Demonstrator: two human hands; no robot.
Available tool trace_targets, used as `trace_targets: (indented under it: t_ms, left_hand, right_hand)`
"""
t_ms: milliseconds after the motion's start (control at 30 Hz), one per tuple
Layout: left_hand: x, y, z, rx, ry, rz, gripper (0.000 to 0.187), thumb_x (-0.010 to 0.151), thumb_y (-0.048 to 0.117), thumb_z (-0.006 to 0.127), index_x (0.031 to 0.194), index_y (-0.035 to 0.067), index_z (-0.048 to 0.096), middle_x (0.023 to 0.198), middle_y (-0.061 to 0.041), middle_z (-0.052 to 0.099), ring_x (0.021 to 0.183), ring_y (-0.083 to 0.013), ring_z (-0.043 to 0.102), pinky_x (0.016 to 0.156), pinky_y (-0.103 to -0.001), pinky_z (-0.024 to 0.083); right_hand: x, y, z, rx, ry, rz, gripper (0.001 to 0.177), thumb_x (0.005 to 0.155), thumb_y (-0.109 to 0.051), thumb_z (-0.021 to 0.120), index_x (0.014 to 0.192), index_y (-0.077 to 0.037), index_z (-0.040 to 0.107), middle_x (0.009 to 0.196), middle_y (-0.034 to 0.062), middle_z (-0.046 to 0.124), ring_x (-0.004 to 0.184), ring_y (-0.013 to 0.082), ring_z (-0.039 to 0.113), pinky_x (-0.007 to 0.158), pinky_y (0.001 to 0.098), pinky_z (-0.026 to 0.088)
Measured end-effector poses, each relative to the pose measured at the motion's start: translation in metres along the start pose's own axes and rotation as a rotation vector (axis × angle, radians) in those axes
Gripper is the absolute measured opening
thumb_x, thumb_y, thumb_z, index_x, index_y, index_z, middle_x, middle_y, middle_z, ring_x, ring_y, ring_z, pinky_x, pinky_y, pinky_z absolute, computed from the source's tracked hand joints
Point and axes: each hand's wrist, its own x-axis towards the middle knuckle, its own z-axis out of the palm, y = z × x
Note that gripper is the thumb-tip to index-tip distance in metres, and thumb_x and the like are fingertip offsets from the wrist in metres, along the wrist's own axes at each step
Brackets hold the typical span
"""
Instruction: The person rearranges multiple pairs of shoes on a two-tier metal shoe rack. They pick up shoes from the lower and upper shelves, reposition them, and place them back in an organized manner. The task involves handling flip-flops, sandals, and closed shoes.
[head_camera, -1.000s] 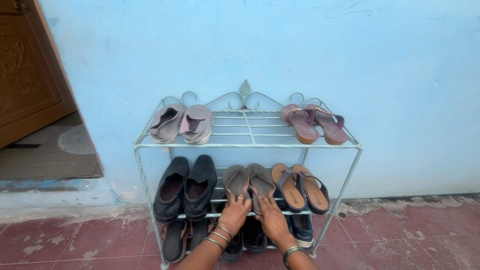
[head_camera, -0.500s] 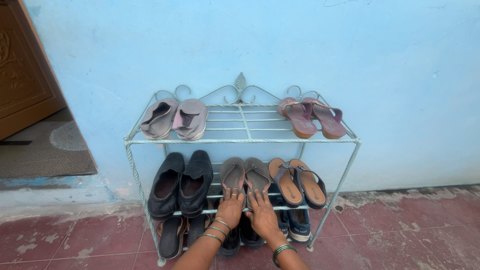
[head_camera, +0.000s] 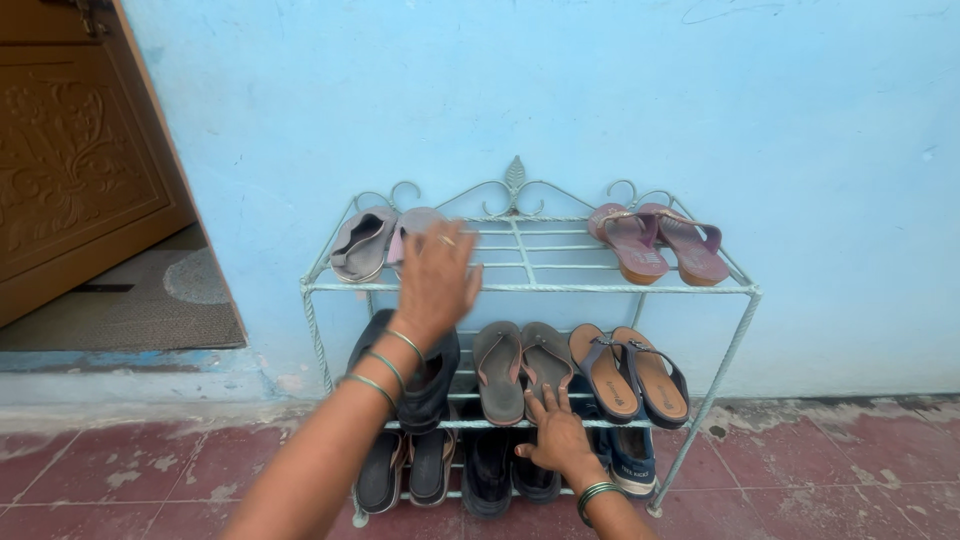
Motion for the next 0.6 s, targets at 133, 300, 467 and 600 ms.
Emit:
trace_targets:
  t_ms: [133, 300, 467, 600]
  left_hand:
    - [0.021, -0.042, -0.041, 0.144, -0.428, -0.317, 0.075, 0.073, 0.066, 0.071, 0.134, 0.022, 0.061, 0.144, -0.020, 0.049, 0.131, -0.0418, 0.041, 0.094, -0.070, 0.033]
    - [0.009, -0.049, -0.040, 0.080, -0.768, -0.499, 0.070, 0.081, 0.076, 0.060, 0.132, 0.028, 0.065, 0.125, -0.017, 0.062, 0.124, -0.0372, 0.050, 0.100, -0.062, 0.033]
    - [-0.021, -0.043, 0.004, 0.201, -0.569, -0.348, 0.054, 0.101, 0.062, 0.053, 0.126, 0.017, 0.067, 0.129, -0.024, 0.061, 0.118, -0.0428, 0.053, 0.099, -0.064, 0.035]
    - [-0.044, -0.028, 0.007, 0.326, -0.182, -0.190, 0.053, 0.087, 0.058, 0.062, 0.117, 0.014, 0.065, 0.124, -0.026, 0.062, 0.126, -0.0448, 0.050, 0.106, -0.069, 0.024]
  right_hand:
    - [0.003, -0.001, -0.002, -0.005, -0.028, 0.022, 0.110, 0.079, -0.050, 0.085, 0.161, -0.018, 0.021, 0.168, 0.0167, 0.015, 0.157, 0.0390, 0.005, 0.121, 0.0491, 0.033]
    - [0.010, -0.001, -0.002, 0.002, -0.044, 0.031, 0.108, 0.078, -0.047, 0.087, 0.161, -0.019, 0.023, 0.168, 0.0163, 0.015, 0.157, 0.0386, 0.005, 0.121, 0.0465, 0.034]
    - [0.009, -0.001, -0.001, -0.004, -0.057, 0.044, 0.107, 0.079, -0.044, 0.087, 0.161, -0.020, 0.023, 0.169, 0.0152, 0.013, 0.156, 0.0373, 0.006, 0.120, 0.0475, 0.035]
    - [-0.001, 0.004, -0.002, 0.027, -0.013, -0.007, 0.106, 0.077, -0.042, 0.088, 0.161, -0.022, 0.026, 0.169, 0.0146, 0.015, 0.155, 0.0359, 0.008, 0.120, 0.0493, 0.032]
